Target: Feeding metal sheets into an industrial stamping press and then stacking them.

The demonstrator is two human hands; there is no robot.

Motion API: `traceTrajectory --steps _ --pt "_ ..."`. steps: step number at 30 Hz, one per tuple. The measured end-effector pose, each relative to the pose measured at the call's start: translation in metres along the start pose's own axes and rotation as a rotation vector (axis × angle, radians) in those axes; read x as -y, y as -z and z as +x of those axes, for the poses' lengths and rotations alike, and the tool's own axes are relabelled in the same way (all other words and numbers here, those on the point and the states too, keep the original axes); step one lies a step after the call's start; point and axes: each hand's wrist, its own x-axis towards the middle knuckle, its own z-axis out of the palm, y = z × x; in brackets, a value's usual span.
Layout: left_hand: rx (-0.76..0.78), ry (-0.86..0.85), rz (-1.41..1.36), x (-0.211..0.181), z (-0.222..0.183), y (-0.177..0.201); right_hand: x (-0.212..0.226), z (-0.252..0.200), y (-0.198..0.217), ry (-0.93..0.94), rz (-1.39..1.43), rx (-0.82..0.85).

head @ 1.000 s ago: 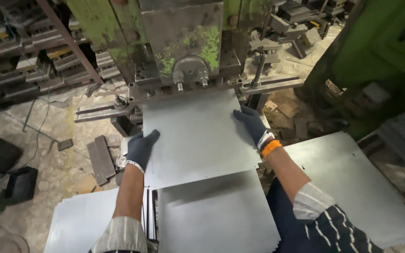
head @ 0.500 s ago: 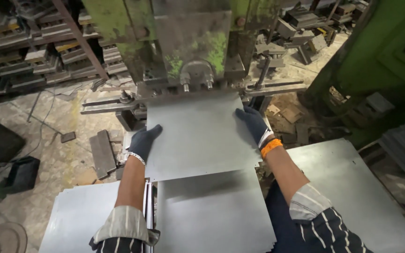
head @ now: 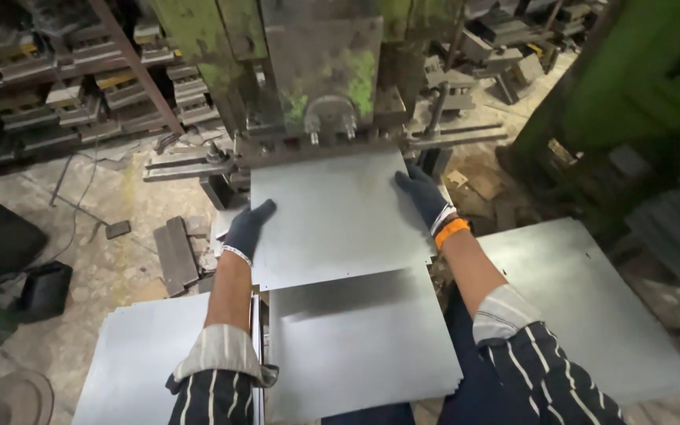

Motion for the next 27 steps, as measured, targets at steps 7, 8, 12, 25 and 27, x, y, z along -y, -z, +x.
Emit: traceTrajectory --steps 7,8,12,25,27 --pt "-0.002 -0.040 -0.368 0.022 -0.177 -0.011 0.044 -0.179 -0.015 0.018 -0.258 0.012" --pt "-0.030 -0.026 -0.572 0.035 -0.196 -0.018 0.048 -0.206 -0.015 0.002 -0.300 0.003" --pt "-0.019 0.117 -0.457 0.074 -0.223 -0.029 -0.026 -0.216 0.039 0.029 -0.198 0.094" --pt "-0.127 0.108 0.148 0.027 -0.198 -0.043 -0.096 -0.137 0.047 -0.033 -1.059 -0.072" --pt "-0.051 0.098 0.159 0.022 -0.211 -0.043 -0.096 -0.141 0.035 -0.113 -0.930 0.004"
